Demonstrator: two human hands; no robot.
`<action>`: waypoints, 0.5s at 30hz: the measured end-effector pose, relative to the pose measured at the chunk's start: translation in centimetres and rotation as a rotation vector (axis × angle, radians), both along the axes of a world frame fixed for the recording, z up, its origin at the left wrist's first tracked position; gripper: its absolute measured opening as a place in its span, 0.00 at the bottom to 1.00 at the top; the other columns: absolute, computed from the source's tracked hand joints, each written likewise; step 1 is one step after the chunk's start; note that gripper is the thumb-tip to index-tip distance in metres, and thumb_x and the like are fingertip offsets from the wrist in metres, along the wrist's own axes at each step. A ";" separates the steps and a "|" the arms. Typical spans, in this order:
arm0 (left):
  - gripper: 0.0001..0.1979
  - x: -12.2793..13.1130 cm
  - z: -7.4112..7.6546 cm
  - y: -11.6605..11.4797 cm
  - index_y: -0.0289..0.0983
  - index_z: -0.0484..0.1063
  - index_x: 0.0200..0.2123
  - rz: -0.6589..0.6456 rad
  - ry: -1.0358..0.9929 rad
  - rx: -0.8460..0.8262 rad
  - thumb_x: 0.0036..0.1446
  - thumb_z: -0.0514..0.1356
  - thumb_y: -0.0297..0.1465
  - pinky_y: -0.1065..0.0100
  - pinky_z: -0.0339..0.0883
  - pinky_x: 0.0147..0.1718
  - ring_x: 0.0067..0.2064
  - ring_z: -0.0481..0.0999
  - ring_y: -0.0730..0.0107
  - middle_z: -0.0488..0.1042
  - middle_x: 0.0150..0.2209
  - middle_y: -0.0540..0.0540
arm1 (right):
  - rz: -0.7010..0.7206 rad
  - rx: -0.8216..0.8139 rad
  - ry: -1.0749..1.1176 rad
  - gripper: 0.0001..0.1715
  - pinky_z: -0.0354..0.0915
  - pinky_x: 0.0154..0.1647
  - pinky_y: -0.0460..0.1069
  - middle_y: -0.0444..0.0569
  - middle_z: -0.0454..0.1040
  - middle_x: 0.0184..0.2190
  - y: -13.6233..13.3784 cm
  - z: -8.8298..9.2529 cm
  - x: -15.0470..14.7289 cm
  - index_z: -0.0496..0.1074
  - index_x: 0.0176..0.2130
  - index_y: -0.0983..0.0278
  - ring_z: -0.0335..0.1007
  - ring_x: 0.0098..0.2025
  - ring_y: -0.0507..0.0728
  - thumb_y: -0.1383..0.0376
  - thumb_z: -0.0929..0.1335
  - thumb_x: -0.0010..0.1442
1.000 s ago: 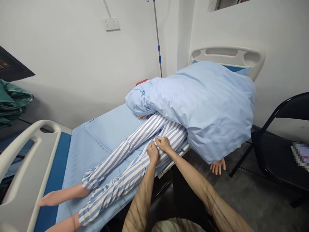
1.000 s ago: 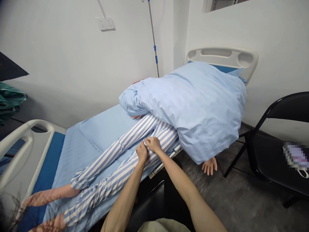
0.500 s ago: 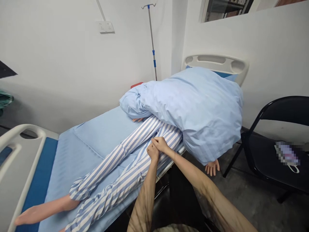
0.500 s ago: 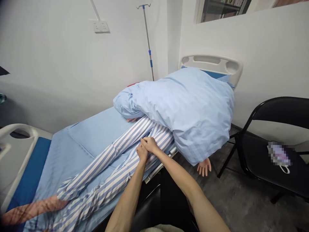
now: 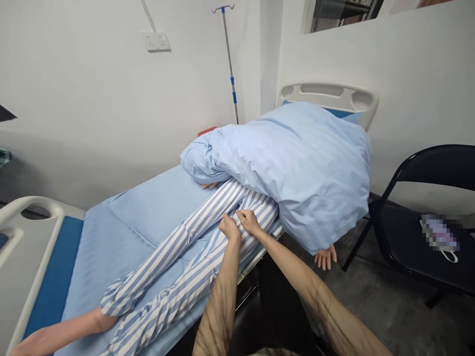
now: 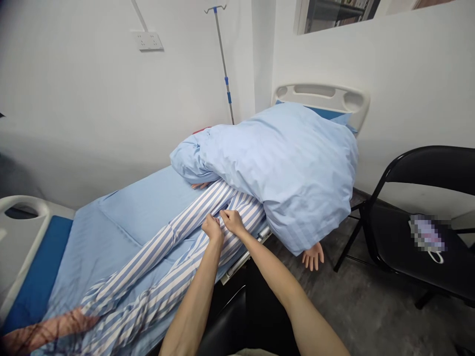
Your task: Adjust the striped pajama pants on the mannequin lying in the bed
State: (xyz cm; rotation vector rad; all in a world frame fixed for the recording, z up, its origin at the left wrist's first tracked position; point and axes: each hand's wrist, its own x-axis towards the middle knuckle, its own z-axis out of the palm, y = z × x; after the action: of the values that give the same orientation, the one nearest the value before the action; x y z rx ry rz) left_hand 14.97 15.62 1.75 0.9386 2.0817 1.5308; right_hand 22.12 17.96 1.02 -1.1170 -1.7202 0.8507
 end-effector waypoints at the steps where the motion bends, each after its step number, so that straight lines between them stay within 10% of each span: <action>1: 0.22 0.2 0.1 0.3 0.41 0.51 0.15 0.000 -0.022 -0.006 0.62 0.38 0.34 0.71 0.52 0.22 0.19 0.56 0.76 0.54 0.13 0.53 | -0.003 -0.004 0.017 0.28 0.47 0.25 0.46 0.40 0.55 0.15 0.1 -0.2 0.0 0.53 0.17 0.63 0.52 0.21 0.49 0.52 0.57 0.64; 15: 0.23 1.3 -1.3 -0.8 0.38 0.61 0.15 -0.159 0.136 0.006 0.61 0.46 0.37 0.69 0.51 0.26 0.22 0.60 0.74 0.65 0.17 0.48 | 0.018 0.123 -0.318 0.24 0.46 0.27 0.47 0.42 0.63 0.16 1.9 2.7 1.8 0.59 0.17 0.63 0.55 0.22 0.49 0.60 0.61 0.62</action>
State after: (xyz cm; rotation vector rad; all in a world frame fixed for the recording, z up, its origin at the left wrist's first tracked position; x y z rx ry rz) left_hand 16.24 14.79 0.41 1.2100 2.0384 1.4282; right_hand 23.95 19.91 3.76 -1.2028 -2.0159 0.5911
